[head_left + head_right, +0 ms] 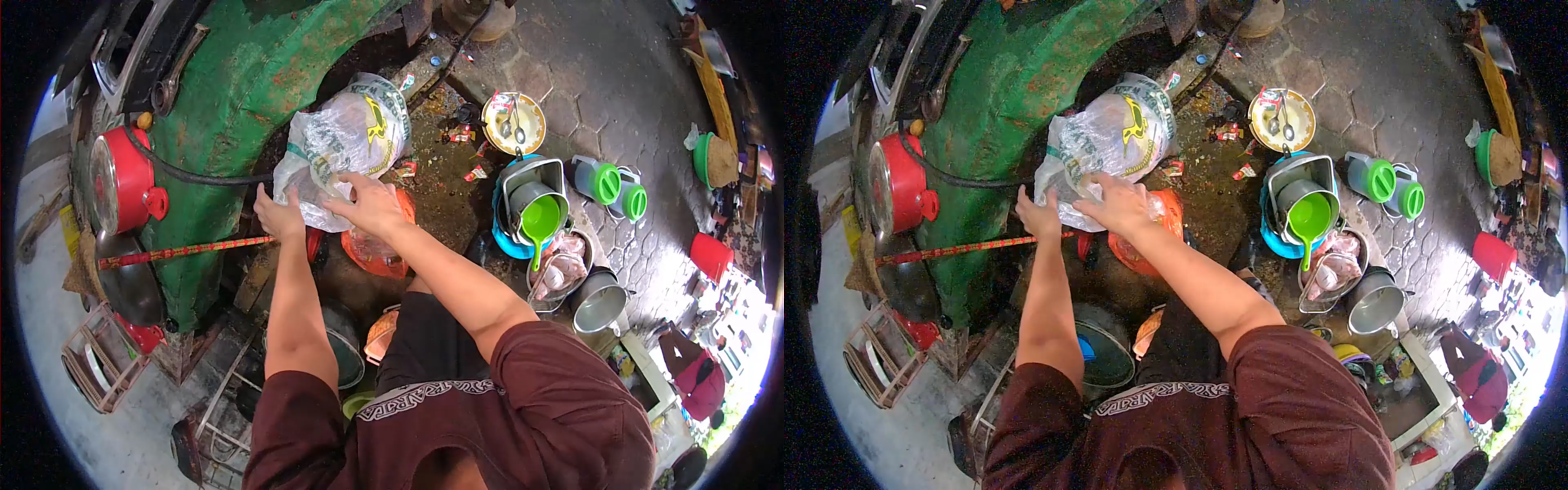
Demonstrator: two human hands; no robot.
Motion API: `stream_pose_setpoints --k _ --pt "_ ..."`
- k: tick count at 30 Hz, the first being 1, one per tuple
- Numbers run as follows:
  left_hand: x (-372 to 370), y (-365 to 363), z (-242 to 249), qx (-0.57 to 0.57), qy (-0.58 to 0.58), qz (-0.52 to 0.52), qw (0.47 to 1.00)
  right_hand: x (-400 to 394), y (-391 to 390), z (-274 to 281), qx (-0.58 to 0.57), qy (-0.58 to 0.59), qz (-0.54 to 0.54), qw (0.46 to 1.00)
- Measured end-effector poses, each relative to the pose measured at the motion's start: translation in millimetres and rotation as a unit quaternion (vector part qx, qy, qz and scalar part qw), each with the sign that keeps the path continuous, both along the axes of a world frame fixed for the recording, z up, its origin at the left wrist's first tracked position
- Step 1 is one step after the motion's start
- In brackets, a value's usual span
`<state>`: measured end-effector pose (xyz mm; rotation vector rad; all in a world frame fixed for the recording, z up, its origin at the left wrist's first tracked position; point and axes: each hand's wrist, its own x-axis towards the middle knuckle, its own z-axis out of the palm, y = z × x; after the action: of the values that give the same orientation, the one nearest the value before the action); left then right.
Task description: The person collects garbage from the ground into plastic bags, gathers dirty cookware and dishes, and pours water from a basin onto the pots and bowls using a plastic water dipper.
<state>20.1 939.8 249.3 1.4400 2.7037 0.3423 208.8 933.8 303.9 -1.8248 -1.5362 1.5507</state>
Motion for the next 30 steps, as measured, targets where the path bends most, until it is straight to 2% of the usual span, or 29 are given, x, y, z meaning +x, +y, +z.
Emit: stream_pose_setpoints --k 1,3,5,7,8,9,11,12,14,16,18,19,20,21,22,23,25,26,27,29,30 --pt "-6 3 -3 -0.001 -0.003 0.001 1.0 6 -5 -3 0.003 0.024 -0.021 0.999" --pt "-28 17 -8 -0.095 0.023 -0.093 0.991 19 -17 -13 0.006 0.047 -0.04 0.998" --pt "-39 30 -13 -0.092 0.018 -0.083 0.992 35 -31 -31 0.0 0.106 -0.137 0.985" --pt "-46 39 -13 -0.09 0.011 -0.068 0.994 61 -49 -65 0.043 0.079 -0.143 0.986" --pt "-45 40 -12 -0.086 -0.042 -0.038 0.995 74 -57 -78 0.027 0.036 -0.165 0.985" --pt "-51 35 -19 -0.088 -0.041 -0.038 0.995 88 -64 -91 0.013 -0.009 -0.188 0.982" --pt "-64 20 -40 0.012 -0.158 -0.015 0.987 120 -83 -130 -0.002 -0.123 -0.147 0.982" --pt "-53 12 -33 0.011 -0.158 -0.014 0.987 135 -91 -147 -0.032 -0.154 -0.138 0.978" --pt "-14 -19 -9 0.23 -0.199 0.017 0.953 158 -108 -180 -0.07 -0.205 -0.135 0.967" --pt "1 -67 -22 0.25 -0.202 0.031 0.946 172 -116 -198 -0.123 -0.257 -0.129 0.95" --pt "43 -107 -25 0.198 -0.23 0.078 0.95 185 -123 -221 -0.168 -0.284 -0.125 0.936" --pt "62 -128 -47 0.214 -0.232 0.071 0.946 190 -122 -230 -0.192 -0.293 -0.127 0.928" --pt "89 -142 -51 0.196 -0.31 0.124 0.922 194 -119 -240 -0.191 -0.294 -0.124 0.928" --pt "111 -158 -55 0.11 -0.379 0.149 0.907 197 -116 -250 -0.206 -0.3 -0.132 0.922" --pt "128 -184 -88 0.114 -0.381 0.131 0.908 199 -112 -262 -0.221 -0.305 -0.14 0.916" --pt "151 -185 -82 0.05 -0.452 0.116 0.883 202 -106 -273 -0.219 -0.305 -0.136 0.917" --pt "185 -216 -130 0.008 -0.445 0.08 0.892 208 -87 -301 -0.229 -0.298 -0.116 0.92" --pt "200 -227 -145 -0.014 -0.463 0.078 0.883 211 -81 -327 -0.197 -0.316 -0.079 0.925" --pt "219 -229 -148 -0.011 -0.546 0.125 0.828 210 -69 -338 -0.194 -0.314 -0.075 0.926" --pt "240 -248 -165 -0.058 -0.572 0.091 0.813 205 -41 -355 -0.128 -0.276 -0.01 0.953" --pt "246 -249 -162 -0.089 -0.579 0.086 0.806 199 -24 -361 -0.055 -0.253 0.012 0.966"
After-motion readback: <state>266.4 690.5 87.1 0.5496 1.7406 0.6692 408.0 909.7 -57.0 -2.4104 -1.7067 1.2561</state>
